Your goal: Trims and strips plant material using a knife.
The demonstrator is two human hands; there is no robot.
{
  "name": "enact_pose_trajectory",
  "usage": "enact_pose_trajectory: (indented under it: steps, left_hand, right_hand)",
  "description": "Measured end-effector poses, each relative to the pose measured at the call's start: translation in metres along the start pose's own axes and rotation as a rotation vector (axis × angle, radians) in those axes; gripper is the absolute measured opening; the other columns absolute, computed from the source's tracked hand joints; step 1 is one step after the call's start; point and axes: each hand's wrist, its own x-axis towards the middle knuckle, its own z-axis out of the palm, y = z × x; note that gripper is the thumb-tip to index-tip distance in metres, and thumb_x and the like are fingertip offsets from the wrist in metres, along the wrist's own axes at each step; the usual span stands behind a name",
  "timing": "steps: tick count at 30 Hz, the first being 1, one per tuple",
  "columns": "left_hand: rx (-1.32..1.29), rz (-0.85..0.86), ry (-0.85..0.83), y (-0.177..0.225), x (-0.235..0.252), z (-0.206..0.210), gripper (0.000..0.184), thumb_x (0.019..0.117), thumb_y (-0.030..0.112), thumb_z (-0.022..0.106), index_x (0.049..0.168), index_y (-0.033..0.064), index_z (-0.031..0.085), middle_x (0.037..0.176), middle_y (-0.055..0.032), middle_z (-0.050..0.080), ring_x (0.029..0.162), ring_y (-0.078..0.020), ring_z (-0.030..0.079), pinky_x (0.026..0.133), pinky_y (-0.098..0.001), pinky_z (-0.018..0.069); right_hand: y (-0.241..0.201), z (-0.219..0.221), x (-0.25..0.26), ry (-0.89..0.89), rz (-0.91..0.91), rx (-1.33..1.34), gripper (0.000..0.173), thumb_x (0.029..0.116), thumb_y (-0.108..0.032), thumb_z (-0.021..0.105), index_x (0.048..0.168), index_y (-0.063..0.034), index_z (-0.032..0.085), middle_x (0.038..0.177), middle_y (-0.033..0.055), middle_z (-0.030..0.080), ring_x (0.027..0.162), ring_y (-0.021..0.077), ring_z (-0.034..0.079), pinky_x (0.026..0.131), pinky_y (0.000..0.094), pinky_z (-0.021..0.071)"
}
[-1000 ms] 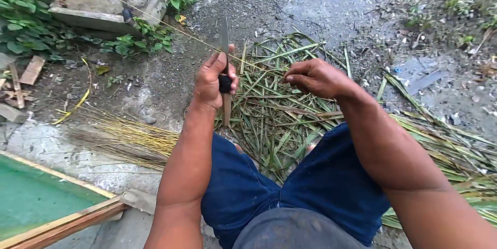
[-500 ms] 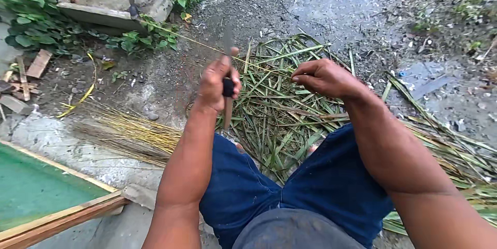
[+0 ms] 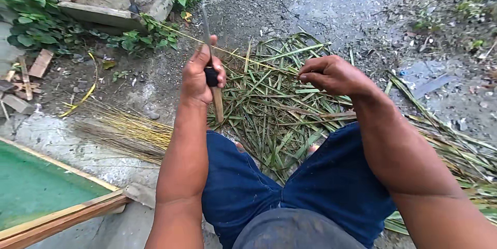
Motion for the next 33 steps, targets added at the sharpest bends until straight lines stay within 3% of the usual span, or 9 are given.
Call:
enact_pose_trajectory:
  steps: [4,7,12,18,23,26,29,31,33]
  left_hand:
    - [0.031,-0.026,-0.018,-0.007,-0.007,0.011,0.037,0.1118,0.03,0.027,0.138,0.0201,0.051,0.061,0.0057,0.056,0.044,-0.0067,0.054,0.041,-0.0223,0.05]
    - [0.062,-0.145,-0.094,-0.02,-0.014,0.031,0.037,0.1112,0.022,0.034,0.14,0.0113,0.054,0.062,0.0017,0.056,0.045,-0.0083,0.055,0.041,-0.0228,0.0504]
    - [0.026,-0.044,0.007,-0.006,-0.003,0.009,0.037,0.1125,0.031,0.028,0.14,0.0196,0.051,0.063,0.0054,0.056,0.046,-0.0067,0.054,0.042,-0.0222,0.0502]
    - [0.044,-0.14,-0.099,-0.02,-0.008,0.025,0.037,0.1113,0.026,0.034,0.141,0.013,0.052,0.064,0.0027,0.057,0.046,-0.0071,0.054,0.042,-0.0216,0.0499]
    - [-0.054,0.102,0.158,0.017,0.009,-0.041,0.04,0.1133,0.036,0.02,0.137,0.0269,0.052,0.064,0.0093,0.054,0.048,-0.0048,0.052,0.044,-0.0209,0.048]
    - [-0.194,0.236,0.448,0.027,0.011,-0.081,0.038,0.1133,0.04,0.024,0.125,0.0247,0.056,0.066,0.0074,0.056,0.049,-0.0047,0.054,0.044,-0.0205,0.0491]
    - [-0.247,0.305,0.698,0.025,0.011,-0.095,0.034,0.1126,0.042,0.027,0.111,0.0197,0.053,0.069,0.0041,0.056,0.052,-0.0079,0.055,0.047,-0.0244,0.0514]
    - [-0.144,0.252,0.685,0.021,0.008,-0.075,0.037,0.1128,0.044,0.025,0.112,0.0208,0.054,0.069,0.006,0.056,0.052,-0.0066,0.056,0.047,-0.0236,0.0518]
    - [0.04,0.13,0.485,0.011,-0.001,-0.036,0.038,0.1132,0.041,0.022,0.124,0.0222,0.053,0.068,0.0094,0.057,0.052,-0.0037,0.056,0.047,-0.0213,0.0511]
  right_hand:
    - [0.001,-0.001,0.001,0.014,0.039,-0.027,0.019,0.1027,-0.016,0.057,0.101,-0.0089,0.074,0.083,-0.0018,0.067,0.06,0.0026,0.054,0.058,0.0243,0.0492]
    - [-0.001,0.001,0.002,0.03,0.057,-0.05,0.018,0.1023,-0.016,0.058,0.102,-0.0087,0.075,0.085,-0.0011,0.066,0.063,0.0037,0.056,0.061,0.0261,0.0505]
    - [0.002,-0.004,-0.002,0.038,0.034,-0.062,0.017,0.1017,-0.017,0.058,0.101,-0.0093,0.074,0.085,-0.0022,0.067,0.062,0.0021,0.054,0.059,0.0247,0.0485]
    - [0.002,-0.003,0.002,0.027,0.04,-0.066,0.018,0.1023,-0.018,0.057,0.101,-0.0098,0.074,0.082,-0.0029,0.065,0.061,0.0018,0.052,0.058,0.0242,0.0473]
    - [0.009,-0.023,-0.013,0.018,0.089,-0.056,0.022,0.1027,-0.02,0.054,0.101,-0.0085,0.073,0.072,-0.0017,0.062,0.054,0.005,0.05,0.053,0.0288,0.0471]
    - [0.02,-0.04,-0.023,0.066,0.186,-0.082,0.025,0.1028,-0.019,0.052,0.103,-0.0055,0.073,0.068,-0.001,0.059,0.052,0.0061,0.047,0.052,0.0303,0.0453]
    - [0.025,-0.048,-0.026,0.127,0.335,-0.058,0.023,0.1043,-0.017,0.054,0.105,-0.0028,0.072,0.072,0.0019,0.061,0.053,0.007,0.049,0.054,0.0304,0.0472]
    - [0.023,-0.044,-0.02,0.15,0.382,-0.001,0.023,0.1049,-0.015,0.053,0.109,-0.0018,0.071,0.075,0.0033,0.061,0.055,0.0077,0.05,0.055,0.0303,0.048]
    - [0.019,-0.031,-0.01,0.16,0.357,0.069,0.024,0.1039,-0.015,0.052,0.112,-0.0024,0.071,0.076,0.0037,0.062,0.055,0.0085,0.05,0.055,0.0312,0.0489]
